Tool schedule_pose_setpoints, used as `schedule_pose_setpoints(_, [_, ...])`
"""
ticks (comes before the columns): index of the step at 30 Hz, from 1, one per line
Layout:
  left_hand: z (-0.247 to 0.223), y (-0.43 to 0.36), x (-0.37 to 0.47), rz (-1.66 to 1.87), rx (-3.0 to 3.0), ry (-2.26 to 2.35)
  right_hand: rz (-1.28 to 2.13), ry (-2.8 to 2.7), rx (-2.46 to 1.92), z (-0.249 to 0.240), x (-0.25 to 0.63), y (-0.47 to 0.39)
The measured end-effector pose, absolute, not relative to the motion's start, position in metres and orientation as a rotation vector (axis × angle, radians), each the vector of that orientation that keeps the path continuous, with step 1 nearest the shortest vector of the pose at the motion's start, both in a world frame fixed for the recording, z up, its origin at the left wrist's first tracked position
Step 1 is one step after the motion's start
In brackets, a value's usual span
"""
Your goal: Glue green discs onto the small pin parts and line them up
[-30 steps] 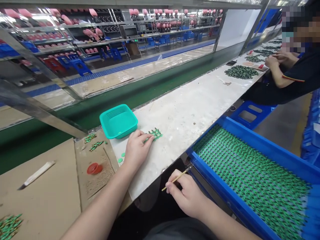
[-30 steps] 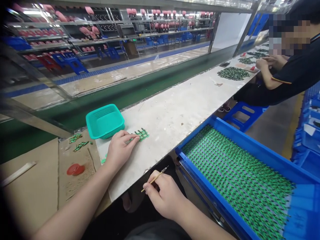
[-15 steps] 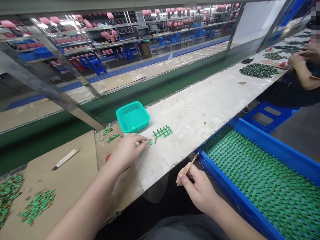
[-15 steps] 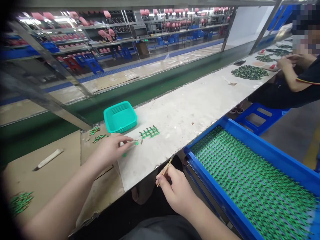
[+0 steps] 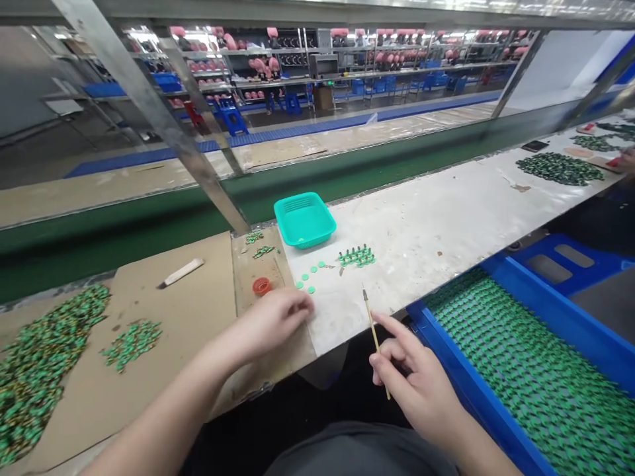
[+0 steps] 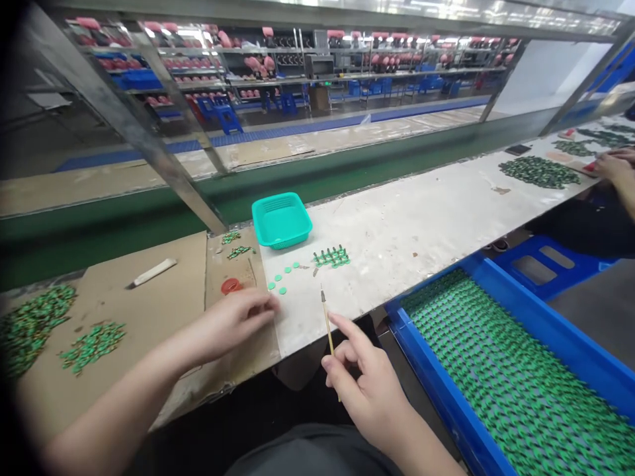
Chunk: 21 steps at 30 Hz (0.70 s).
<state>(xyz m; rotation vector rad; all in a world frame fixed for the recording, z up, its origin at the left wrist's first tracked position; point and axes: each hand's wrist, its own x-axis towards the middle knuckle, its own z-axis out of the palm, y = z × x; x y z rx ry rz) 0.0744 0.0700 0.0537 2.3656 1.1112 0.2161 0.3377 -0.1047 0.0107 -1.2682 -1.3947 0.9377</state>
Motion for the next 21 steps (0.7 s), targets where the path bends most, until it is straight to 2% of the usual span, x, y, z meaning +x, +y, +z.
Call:
schedule_pose_setpoints(4, [0.045, 0.042, 0.024, 0.267, 2.386, 1.065, 1.152, -1.317, -1.166, 0.026, 0.330, -0.103])
schedule_pose_setpoints(9, [0.014, 0.015, 0.006, 0.567, 2.435, 1.187, 1.357, -1.192, -0.930, 0.049, 0.316, -0.081])
schedule_pose_setpoints(14, [-0.008, -0.022, 0.006, 0.831, 2.579, 1.309, 1.089, -1.179, -1.062, 0.048, 0.294, -0.050])
schedule_pose_setpoints(21, [-0.012, -0.035, -0.002, 0.862, 2.845, 1.179, 1.013, -1.226, -1.162, 0.027, 0.261, -0.009])
